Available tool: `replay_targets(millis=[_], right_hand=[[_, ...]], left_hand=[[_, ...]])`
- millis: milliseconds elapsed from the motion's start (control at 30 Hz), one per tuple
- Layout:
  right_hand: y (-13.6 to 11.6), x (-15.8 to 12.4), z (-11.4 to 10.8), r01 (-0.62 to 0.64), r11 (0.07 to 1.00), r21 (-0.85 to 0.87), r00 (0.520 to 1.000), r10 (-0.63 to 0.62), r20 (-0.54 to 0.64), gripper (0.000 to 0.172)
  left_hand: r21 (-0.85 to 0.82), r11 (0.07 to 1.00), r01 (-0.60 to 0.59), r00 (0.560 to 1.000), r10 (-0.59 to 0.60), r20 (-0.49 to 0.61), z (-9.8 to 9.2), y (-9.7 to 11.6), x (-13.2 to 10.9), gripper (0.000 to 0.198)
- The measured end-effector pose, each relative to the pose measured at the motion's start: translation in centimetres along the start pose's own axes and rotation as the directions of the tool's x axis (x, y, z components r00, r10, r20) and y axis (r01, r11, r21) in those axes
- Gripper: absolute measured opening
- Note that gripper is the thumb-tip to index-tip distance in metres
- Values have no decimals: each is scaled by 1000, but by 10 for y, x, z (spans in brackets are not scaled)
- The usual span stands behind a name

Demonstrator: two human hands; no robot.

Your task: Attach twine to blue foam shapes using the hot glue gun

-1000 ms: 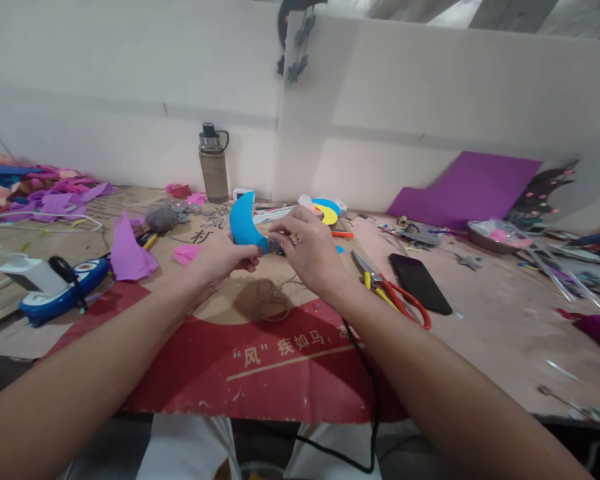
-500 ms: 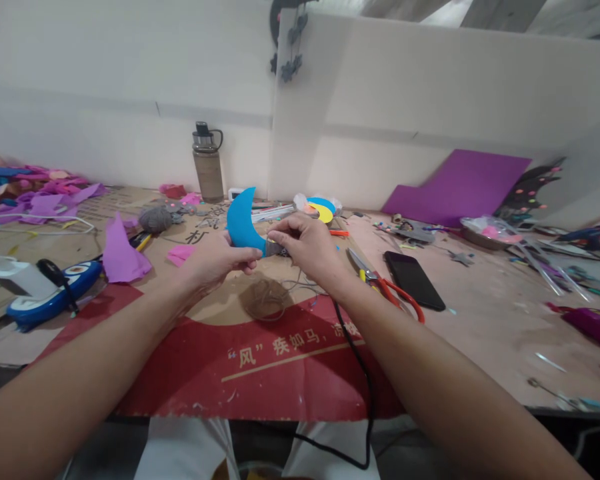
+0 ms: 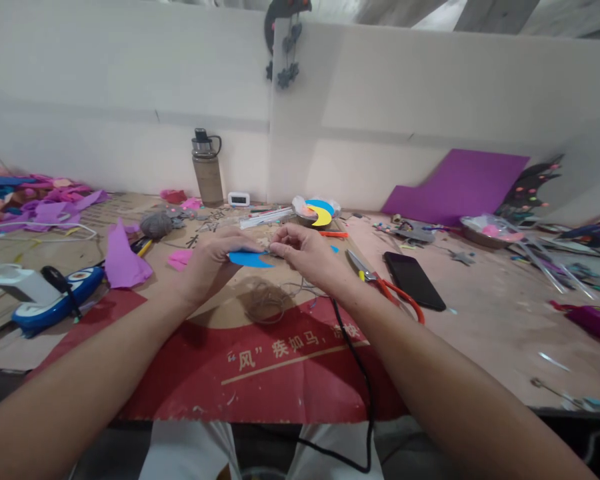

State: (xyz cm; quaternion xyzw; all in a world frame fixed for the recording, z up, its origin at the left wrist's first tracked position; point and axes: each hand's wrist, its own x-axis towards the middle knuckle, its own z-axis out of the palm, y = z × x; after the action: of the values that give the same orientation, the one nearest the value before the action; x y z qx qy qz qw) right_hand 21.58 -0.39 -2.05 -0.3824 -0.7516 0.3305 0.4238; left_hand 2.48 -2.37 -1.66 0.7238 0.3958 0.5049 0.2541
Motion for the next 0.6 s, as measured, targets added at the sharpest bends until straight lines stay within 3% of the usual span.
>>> replay_targets(millis=[100,200,267,367,433,500,600], right_hand=[[-2,-2,2,24,1000,-17,1000,-24,-8,12],[-3,-4,2,96,993,-73,993,-101,-65,12],[-3,-5,1,129,986,-109,985,-140,-101,10],[-1,-8,1,177,964,-201,969,-206,-138,6],[2,-9,3,227,932,-283,951,-274,-142,5],[4,-9,6,263,899,-350,940,-320,-117,7],[7,-9,8,267,882,-388,943,-322,-83,8]], left_hand=[[-16,1000,-17,1000,16,-19,0,7,-1,10],[-182,978,101,992,-114,-63,1,5,2,17],[-386,901,197,966,-246,-81,3,1,5,26],[-573,740,352,910,-414,25,4,-4,9,32],[-551,696,460,874,-465,143,5,-6,8,35],[-460,713,529,847,-479,232,6,-7,6,32],[-366,755,544,839,-480,256,7,-8,2,26]])
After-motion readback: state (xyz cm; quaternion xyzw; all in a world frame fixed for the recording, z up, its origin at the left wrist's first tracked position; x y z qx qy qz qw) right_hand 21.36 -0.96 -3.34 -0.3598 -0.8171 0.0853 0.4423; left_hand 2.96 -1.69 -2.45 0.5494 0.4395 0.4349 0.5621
